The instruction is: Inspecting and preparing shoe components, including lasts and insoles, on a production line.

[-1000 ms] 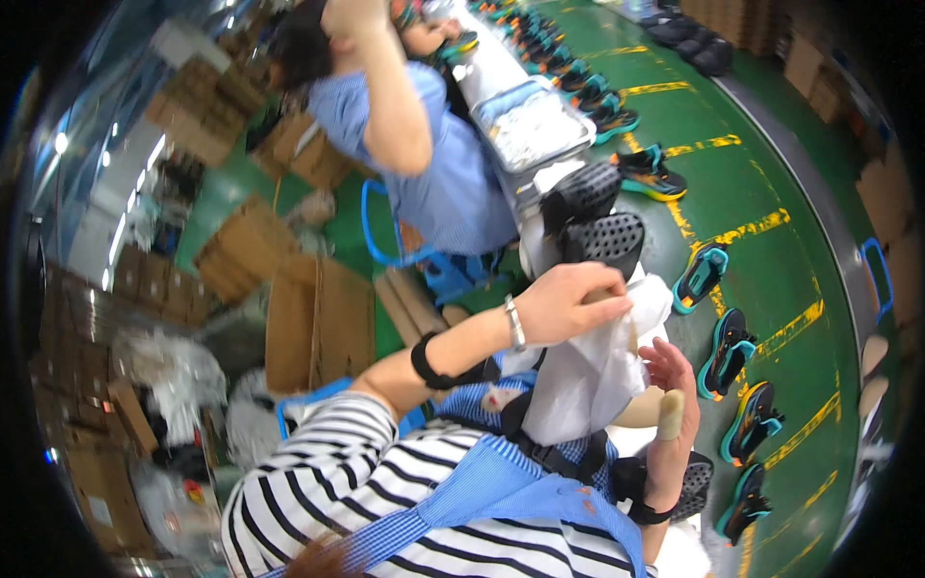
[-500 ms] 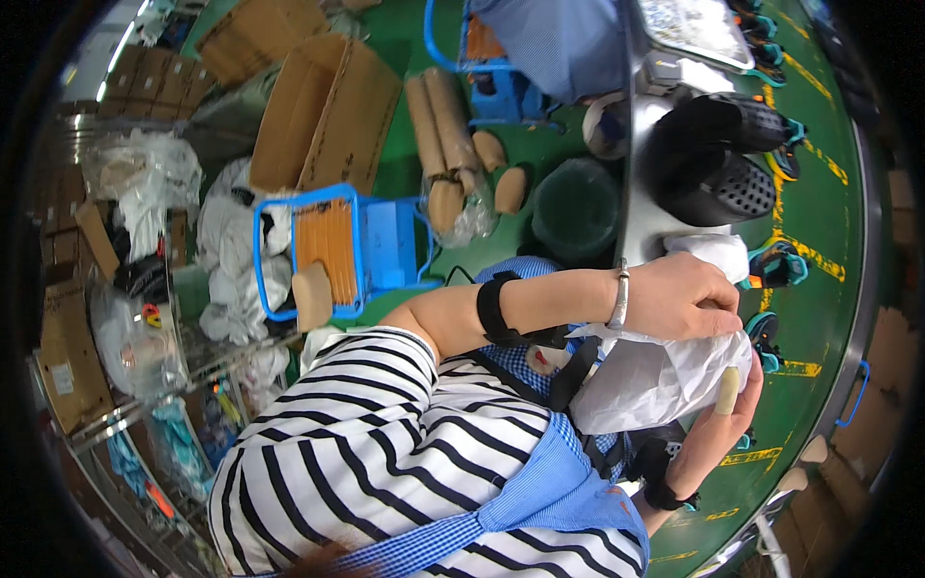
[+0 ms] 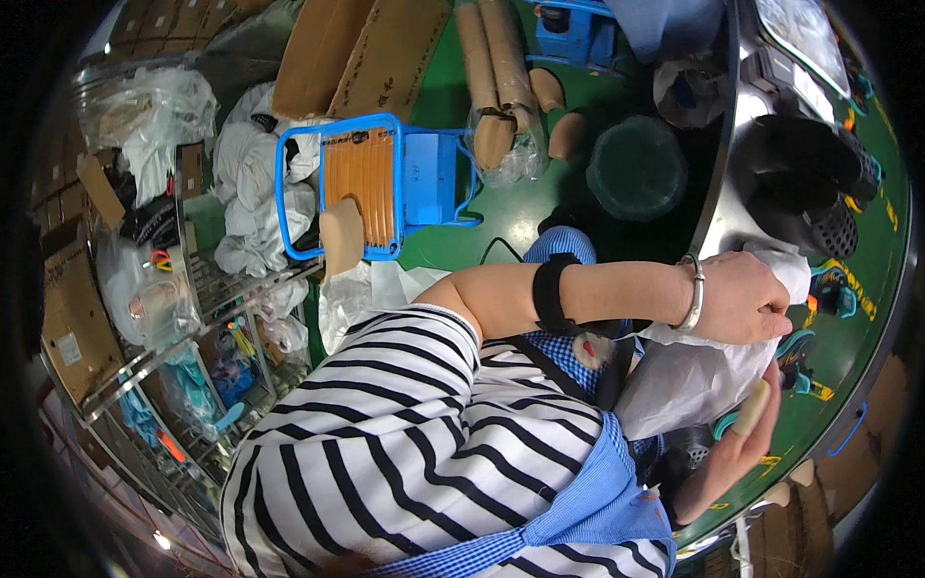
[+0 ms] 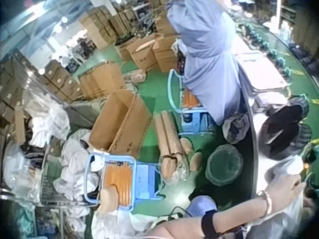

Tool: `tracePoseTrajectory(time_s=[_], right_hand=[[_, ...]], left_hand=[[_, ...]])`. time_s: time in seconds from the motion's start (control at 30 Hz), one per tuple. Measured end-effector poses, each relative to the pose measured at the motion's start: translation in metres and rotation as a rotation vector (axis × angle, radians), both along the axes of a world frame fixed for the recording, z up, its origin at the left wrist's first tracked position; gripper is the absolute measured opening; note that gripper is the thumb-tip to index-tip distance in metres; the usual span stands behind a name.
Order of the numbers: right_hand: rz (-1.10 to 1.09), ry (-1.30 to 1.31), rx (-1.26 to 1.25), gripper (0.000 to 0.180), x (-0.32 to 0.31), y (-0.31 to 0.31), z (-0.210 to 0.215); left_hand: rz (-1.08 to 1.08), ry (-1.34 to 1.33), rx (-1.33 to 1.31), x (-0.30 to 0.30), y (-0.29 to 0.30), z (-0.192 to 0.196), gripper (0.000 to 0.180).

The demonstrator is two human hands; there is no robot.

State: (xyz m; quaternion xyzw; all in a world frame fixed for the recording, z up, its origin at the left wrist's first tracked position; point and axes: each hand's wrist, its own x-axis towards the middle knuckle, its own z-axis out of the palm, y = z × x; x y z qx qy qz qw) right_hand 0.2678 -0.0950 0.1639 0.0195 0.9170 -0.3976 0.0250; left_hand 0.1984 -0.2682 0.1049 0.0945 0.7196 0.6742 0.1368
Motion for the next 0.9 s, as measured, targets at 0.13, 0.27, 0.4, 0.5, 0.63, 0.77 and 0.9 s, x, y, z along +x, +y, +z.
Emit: tracePoseTrajectory(time_s=[0.13, 0.27, 0.4, 0.5, 0.63, 0.77, 0.9], right_hand=[[-0.032, -0.367, -0.421, 0.040, -0.008, -0.011, -0.016], [0.093, -0.486, -0.683, 0.039, -0.019, -0.020, -0.017], [-0.041, -0.425, -0.762, 0.038, -0.029, -0.016, -0.038], [0.069, -0.394, -0.742, 0.039, -0.038, -0.016, -0.044], [0.189, -0.411, -0.782, 0.038, -0.032, -0.028, -0.040], [0.153, -0.459, -0.884, 0.037, -0.014, -0.032, -0.032], [0.071, -0.392, -0.838, 0.034, -0.013, -0.010, -0.028]], left_hand=[[0.134, 0.063, -0.026, 0.009, -0.023, 0.007, 0.033], [0.297, 0.052, -0.074, 0.030, -0.043, 0.011, 0.033], [0.882, 0.565, -0.421, 0.064, -0.053, 0.032, 0.032], [0.729, 0.461, -0.345, 0.086, -0.035, 0.023, 0.040], [0.822, 0.398, -0.308, 0.096, -0.020, 0.001, 0.061], [0.738, 0.370, -0.358, 0.103, -0.031, 0.007, 0.062], [0.611, 0.306, -0.434, 0.103, -0.029, 0.004, 0.041]])
